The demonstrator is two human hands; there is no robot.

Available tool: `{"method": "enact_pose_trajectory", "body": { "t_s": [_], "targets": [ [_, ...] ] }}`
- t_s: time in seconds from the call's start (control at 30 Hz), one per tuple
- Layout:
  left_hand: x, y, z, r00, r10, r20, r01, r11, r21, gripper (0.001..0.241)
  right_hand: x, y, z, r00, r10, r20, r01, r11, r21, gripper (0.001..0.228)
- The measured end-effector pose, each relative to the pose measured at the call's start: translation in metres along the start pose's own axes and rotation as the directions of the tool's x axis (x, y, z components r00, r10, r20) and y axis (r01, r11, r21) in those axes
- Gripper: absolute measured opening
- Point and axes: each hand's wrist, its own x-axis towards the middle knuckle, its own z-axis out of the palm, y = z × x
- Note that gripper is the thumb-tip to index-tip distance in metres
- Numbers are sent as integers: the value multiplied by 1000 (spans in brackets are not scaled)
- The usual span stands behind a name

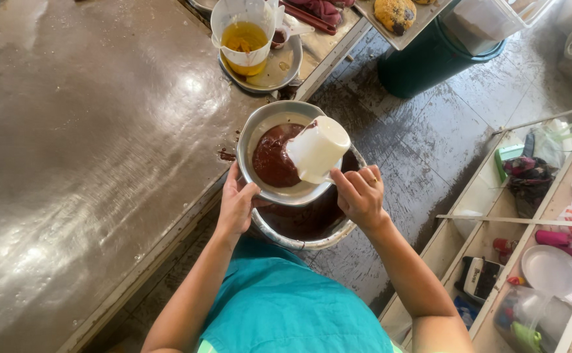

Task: The person scoops chocolate batter from a large bucket using a ladle and fills paper liners in a muffin tray. They then stir the batter in the bucket with a spatula and transfer some batter into a separate metal bowl.

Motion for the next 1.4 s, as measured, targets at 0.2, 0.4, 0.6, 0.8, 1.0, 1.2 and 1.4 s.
{"method": "enact_pose_trajectory", "body": {
  "t_s": [0.2, 0.4, 0.6, 0.8, 1.0, 1.2, 1.4],
  "targets": [
    [3, 3, 5, 1000, 19, 7, -19, 999, -31, 78, 7, 5, 11, 1000, 18, 18, -19, 999, 36, 23],
    [7, 7, 5, 999, 39, -2, -39, 998, -44, 78, 29, 3, -4, 992, 106, 73, -110, 993, 46, 18],
    [12, 15, 9, 998, 66, -12, -67, 996, -58, 75, 60, 7, -24, 998, 39, 49, -41, 998, 41, 14],
    [17, 31, 17, 998, 65, -16, -65, 997, -34, 78, 68, 19, -47, 998, -52, -39, 48, 996, -75, 14],
    [19, 41, 20, 996, 81, -19, -82, 997, -12, 77, 61, 26, -4, 981, -96, -167, 84, 994, -75, 22],
    [19, 44, 16, 997, 72, -40, -73, 997, -32, 74, 50, 18, 17, 997, 1, 77, 0, 1000, -7, 19],
    [21, 41, 6, 994, 100, -36, -101, 995, -11, 73, 64, 22, 20, 916, 381, 125, -398, 822, 407, 5]
  ]
}}
